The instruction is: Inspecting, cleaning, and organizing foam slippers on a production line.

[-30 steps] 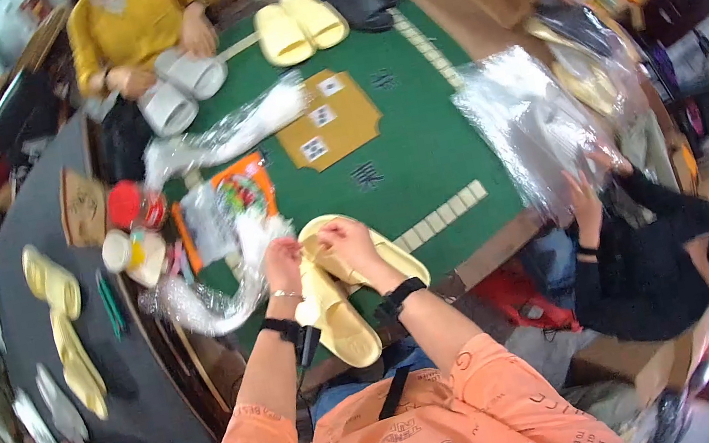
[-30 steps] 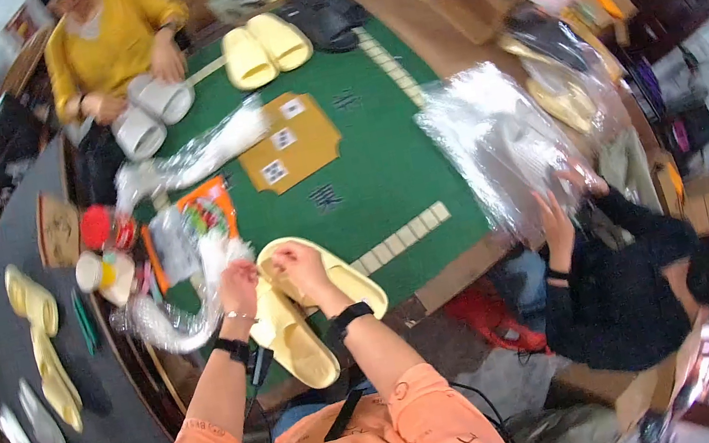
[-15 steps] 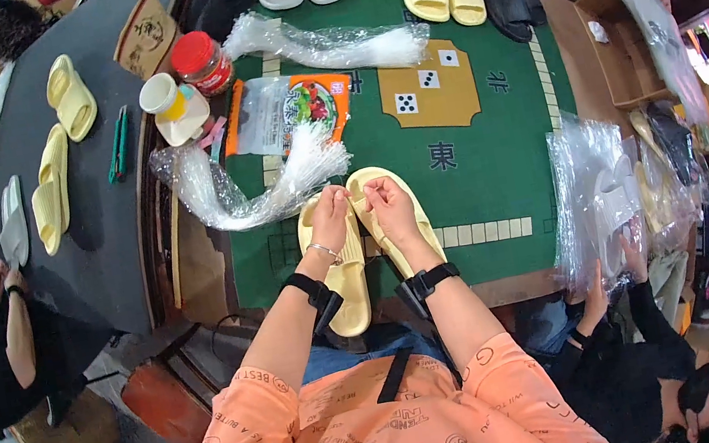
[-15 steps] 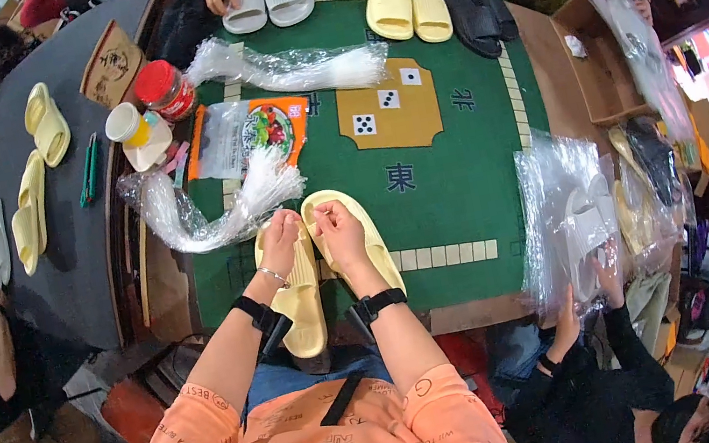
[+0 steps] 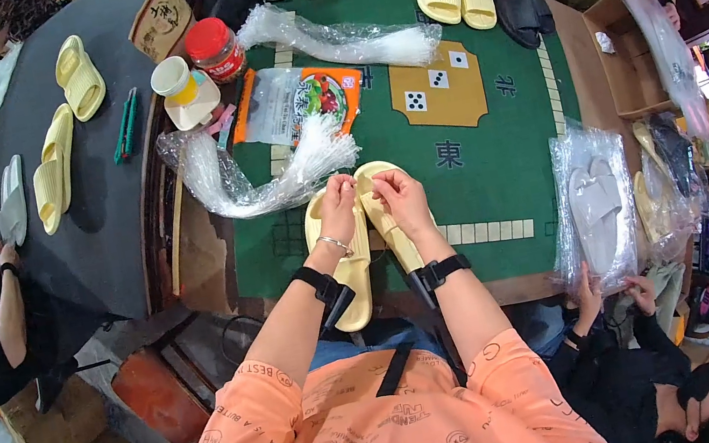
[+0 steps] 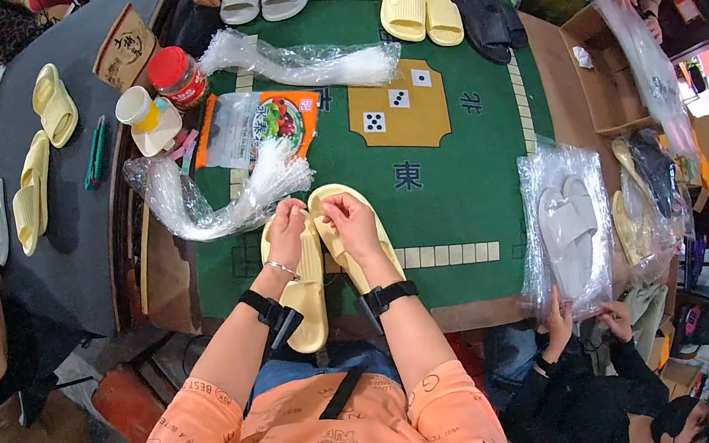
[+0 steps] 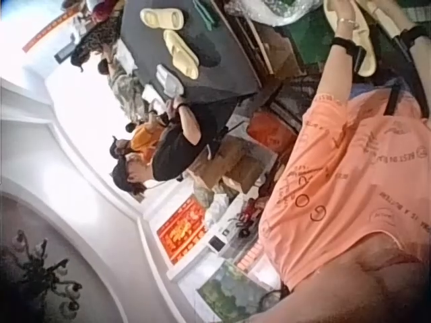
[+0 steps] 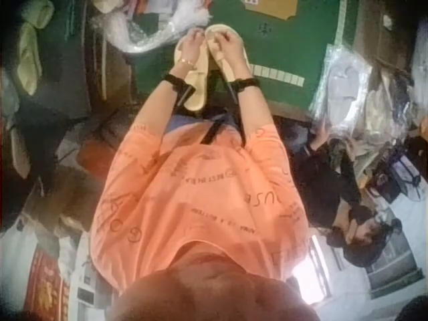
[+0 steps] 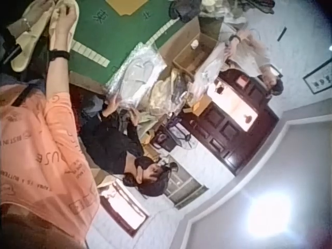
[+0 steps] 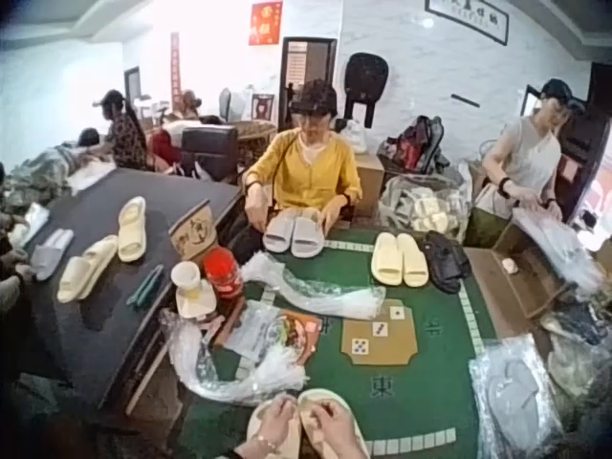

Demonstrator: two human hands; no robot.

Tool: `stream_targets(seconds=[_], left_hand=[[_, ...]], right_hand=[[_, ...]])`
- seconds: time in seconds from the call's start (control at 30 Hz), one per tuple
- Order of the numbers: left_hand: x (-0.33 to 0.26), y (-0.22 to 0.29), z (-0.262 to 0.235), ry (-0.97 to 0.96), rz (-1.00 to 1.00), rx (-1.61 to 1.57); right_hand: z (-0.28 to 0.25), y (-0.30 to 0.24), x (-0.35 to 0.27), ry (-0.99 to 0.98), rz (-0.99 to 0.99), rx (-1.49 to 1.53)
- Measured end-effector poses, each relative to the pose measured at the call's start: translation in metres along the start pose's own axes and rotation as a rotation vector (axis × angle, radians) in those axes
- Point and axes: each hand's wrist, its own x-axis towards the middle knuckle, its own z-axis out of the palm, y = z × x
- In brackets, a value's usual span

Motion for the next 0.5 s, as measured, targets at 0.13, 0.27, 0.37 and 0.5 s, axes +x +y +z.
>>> stream_targets(seconds=[0.13, 0.27, 0.37, 0.5], left_hand=[[-0.004, -0.006, 0.000, -0.036, -0.108, 0.081], [-0.004, -0.015, -0.002, -0.116, -0.160, -0.032], [-0.005, -0.019, -0.001, -0.111, -0.142, -0.097], [-0.008, -0.015, -0.002, 0.004, 0.134, 0.256]], right_hand=[[0.005, 0.003, 0.002, 0.023, -0.144, 0.096], [0.005, 0.007, 0.002, 0.039, -0.118, 0.046], [0.003, 0.009, -0.001, 0.028, -0.223, -0.174], [0.009, 0.005, -0.009, 0.037, -0.307, -0.440]])
